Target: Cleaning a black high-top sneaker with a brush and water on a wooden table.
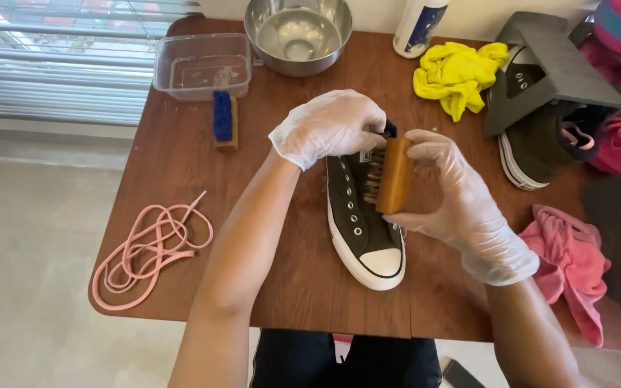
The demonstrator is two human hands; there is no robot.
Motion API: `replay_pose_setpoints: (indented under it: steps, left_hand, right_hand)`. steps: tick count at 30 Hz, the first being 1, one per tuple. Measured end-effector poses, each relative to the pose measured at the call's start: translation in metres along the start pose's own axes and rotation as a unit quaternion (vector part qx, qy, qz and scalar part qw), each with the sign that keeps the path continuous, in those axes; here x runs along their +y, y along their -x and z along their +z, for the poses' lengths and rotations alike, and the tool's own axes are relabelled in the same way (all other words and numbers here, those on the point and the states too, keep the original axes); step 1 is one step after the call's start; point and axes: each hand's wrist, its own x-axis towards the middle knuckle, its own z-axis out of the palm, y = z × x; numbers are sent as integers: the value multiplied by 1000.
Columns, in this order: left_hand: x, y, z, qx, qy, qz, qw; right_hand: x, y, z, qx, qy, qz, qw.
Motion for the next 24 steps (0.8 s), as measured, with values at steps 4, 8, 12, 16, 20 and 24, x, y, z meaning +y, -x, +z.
replay_pose_setpoints:
  steps: [4,8,12,16,20,24]
  left_hand:
    - [0,1,-1,5,-18,17,1000]
    - [5,6,-4,-10,11,-29,999]
    - [-19,-10,10,25,10,40,999]
    - [-4,-4,4,-19,35,11,999]
    - [1,5,-4,-15,39,-43,998]
    - [-22,2,11,-23,-33,39,998]
  right_hand:
    - [9,7,-2,-92,62,15,994]
    - [0,-5,-1,-160,170,10,972]
    - [-6,-15,2,-157,256,22,954]
    - [-14,-8,1,-380,200,124,895]
    - [0,-14,7,-108,252,-5,962]
    - [-6,-9,6,-290,252,60,921]
